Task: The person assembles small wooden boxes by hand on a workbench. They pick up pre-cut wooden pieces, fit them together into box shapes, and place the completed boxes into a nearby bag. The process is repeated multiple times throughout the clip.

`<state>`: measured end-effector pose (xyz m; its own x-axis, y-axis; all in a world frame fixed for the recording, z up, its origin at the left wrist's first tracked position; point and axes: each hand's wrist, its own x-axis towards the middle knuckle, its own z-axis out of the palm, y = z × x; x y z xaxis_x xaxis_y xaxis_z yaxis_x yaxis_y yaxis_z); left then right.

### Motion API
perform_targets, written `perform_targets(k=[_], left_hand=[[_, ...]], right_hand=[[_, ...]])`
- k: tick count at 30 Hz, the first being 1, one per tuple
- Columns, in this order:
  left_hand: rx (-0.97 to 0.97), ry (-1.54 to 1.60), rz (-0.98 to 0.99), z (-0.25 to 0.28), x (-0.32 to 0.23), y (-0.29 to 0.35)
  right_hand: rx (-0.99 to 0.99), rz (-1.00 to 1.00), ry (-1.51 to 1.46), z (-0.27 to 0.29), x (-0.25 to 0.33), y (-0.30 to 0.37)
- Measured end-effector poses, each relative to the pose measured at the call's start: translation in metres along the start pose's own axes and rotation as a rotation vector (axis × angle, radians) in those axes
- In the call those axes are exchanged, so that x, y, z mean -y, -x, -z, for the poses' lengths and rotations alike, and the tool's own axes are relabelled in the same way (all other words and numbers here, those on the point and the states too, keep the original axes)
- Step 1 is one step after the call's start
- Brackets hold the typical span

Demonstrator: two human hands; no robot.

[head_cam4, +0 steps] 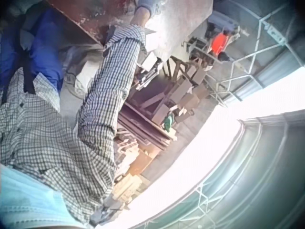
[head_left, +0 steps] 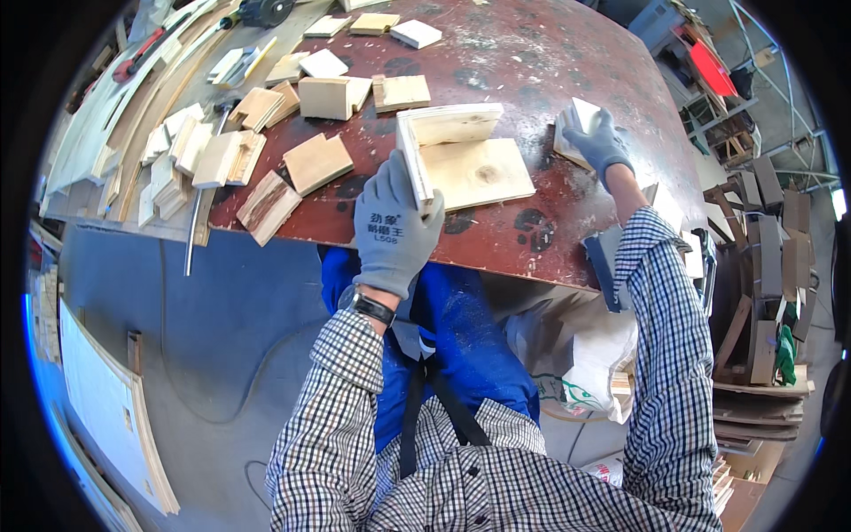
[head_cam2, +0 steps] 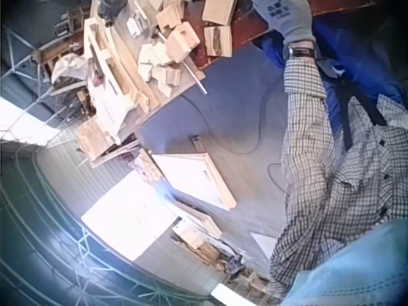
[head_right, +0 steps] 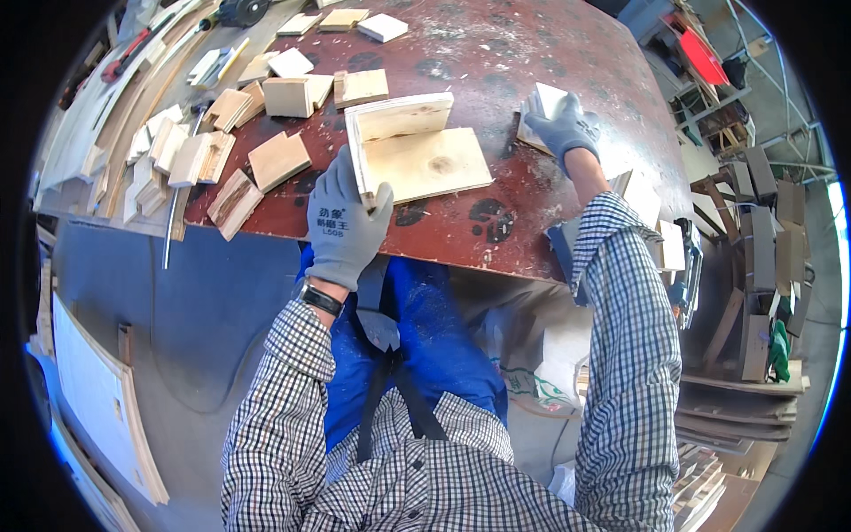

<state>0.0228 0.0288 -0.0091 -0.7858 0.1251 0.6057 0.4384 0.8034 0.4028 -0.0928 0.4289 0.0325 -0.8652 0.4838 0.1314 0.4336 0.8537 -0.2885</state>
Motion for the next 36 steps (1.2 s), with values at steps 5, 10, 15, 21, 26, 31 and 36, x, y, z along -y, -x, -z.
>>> perform_targets(k=[5, 10, 15, 21, 26, 31, 36], left_hand=[[-0.025, 0.013, -0.015, 0.004, 0.004, 0.000], [-0.015, 0.001, 0.011, 0.009, 0.004, -0.001], [0.000, 0.043, 0.028, 0.009, 0.003, -0.002], [0.023, 0.056, 0.037, 0.009, 0.004, 0.001], [0.029, 0.058, 0.056, 0.010, 0.004, 0.001], [0.070, 0.128, 0.084, 0.009, 0.000, -0.005], [0.107, 0.269, 0.122, 0.014, 0.007, 0.000]], right_hand=[[0.056, 0.021, -0.093, 0.028, 0.023, 0.021], [0.053, 0.068, -0.191, 0.029, 0.009, 0.006], [-0.005, 0.028, -0.373, 0.032, -0.016, -0.012], [-0.149, 0.227, -0.549, 0.084, 0.052, 0.076], [0.017, 0.273, -0.789, 0.078, 0.101, 0.151], [0.204, 0.203, -0.721, 0.044, 0.116, 0.197], [0.022, 0.367, -0.497, 0.035, 0.135, 0.214]])
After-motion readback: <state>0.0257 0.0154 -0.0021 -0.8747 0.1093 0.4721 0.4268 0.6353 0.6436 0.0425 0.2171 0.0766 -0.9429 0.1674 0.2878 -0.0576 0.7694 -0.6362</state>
